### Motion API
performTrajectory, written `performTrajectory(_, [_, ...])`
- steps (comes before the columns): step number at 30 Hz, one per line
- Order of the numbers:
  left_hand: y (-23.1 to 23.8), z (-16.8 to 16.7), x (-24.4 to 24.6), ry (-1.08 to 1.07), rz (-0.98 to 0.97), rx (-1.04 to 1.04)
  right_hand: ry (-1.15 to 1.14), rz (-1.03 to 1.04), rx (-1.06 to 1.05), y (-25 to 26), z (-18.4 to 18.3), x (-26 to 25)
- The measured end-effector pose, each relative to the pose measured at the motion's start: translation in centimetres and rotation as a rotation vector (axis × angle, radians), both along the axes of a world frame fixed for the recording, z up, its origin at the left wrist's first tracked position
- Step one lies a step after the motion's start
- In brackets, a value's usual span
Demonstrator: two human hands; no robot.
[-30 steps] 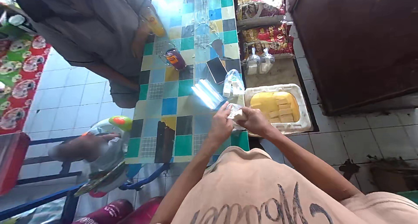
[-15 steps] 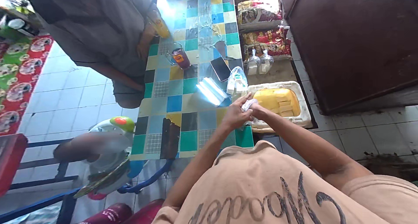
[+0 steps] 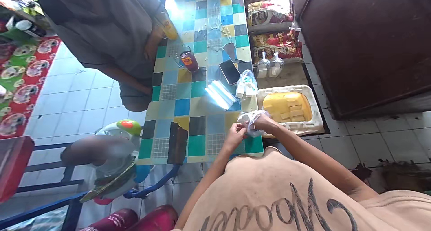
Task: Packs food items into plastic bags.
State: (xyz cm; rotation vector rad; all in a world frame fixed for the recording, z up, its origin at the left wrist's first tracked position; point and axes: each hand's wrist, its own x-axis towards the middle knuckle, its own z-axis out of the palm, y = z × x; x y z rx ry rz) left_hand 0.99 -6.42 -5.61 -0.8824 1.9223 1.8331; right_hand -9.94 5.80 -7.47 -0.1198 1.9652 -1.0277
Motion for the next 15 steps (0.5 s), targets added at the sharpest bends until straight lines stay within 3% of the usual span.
performTrajectory(5, [1.4,1.4,1.1,0.215,-0.022,-0.115,0.216,0.101,0.162,0.3,2.0,0.7])
performTrajectory(8, [1.8,3.0,0.4,0.184,-0.196,-0.244,0.285,0.26,0.132,1.0,4.2,0.4])
performTrajectory(10, [1.6,3.6,-0.4,0.205,-0.167,-0.262,0.36,0.332,0.065,2.4,5.8,-0.2])
performTrajectory(13, [0.8,4.7,-1.2,0.226,0.029,-0.138,0.558,0.124,-0.113,5.1,8.0,0.0])
performTrajectory(15, [0.4,5.7,-1.3,0.258,0.151,-0.055,0.669,-0.004,-0.11,5.7,7.4,-0.2])
